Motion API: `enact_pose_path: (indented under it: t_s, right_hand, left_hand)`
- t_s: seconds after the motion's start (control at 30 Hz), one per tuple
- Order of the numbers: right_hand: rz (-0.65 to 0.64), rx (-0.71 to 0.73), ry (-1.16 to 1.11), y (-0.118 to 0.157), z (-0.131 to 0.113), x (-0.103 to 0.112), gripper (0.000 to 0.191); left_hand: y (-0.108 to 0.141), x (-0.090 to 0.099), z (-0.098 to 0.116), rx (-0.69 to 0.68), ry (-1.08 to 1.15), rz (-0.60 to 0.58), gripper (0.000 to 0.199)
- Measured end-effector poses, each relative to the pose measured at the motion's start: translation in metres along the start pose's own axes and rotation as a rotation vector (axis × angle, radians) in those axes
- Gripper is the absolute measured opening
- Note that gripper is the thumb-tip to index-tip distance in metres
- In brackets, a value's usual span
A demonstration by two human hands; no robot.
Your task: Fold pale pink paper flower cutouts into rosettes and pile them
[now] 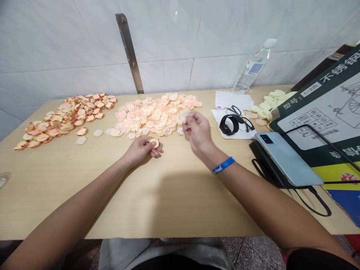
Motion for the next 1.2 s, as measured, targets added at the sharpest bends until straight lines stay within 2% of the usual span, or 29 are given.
enact_pose_path:
  t_s: [0.07,0.17,0.47,0.67,0.83,0.93,1.07,1.2]
  right_hand:
    - [0.035,0.044,0.028,-0.010,-0.011,0.012,0.041]
    - [0.015,-0.001,0.042,-0.015,-0.011,0.018,0.039]
    - [-0.068,-0.152,-0.020,-0.008,0.017,0.008,0.036]
    - [-0.104,-0.177,-0.004,-0.006,0.024,0.004,0.040]
    - [-0.099,-0.220,0.026,-0.005,0.028,0.001,0.043]
    - [-0.092,-0.200,0.036,-0.005,0.029,0.001,0.040]
    - [-0.076,-0.102,0.074,-0.005,0.027,0.003,0.032]
    - [-0.107,-0.068,0.130,-0.004,0.028,0.002,0.032]
  left_hand:
    - [0.001,0.001,-0.001,-0.010,0.009,-0.017,0.023]
    - [0.002,0.001,-0.001,-0.045,0.079,-0.028,0.028]
    - [0.003,0.001,0.006,-0.075,0.108,-0.005,0.036]
    - [0.002,0.003,0.006,-0.096,0.128,0.040,0.033]
    - [0.003,-0.001,0.011,-0.103,0.161,0.018,0.034]
    - [0.003,-0.002,0.013,-0.102,0.182,0.025,0.035]
    - [0.002,-0.001,0.012,-0.090,0.214,0.039,0.041]
    - [0.000,0.004,0.008,-0.057,0.217,0.081,0.048]
Point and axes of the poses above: each hand's wrist, its own y-axis away from the middle knuckle, its own x-axis out of the back of the hand, z = x × y, the point moved 5 cm from there along -y, towards the middle knuckle, and after that the axes turned 13 degrees about -x, right-handed, at the moved point
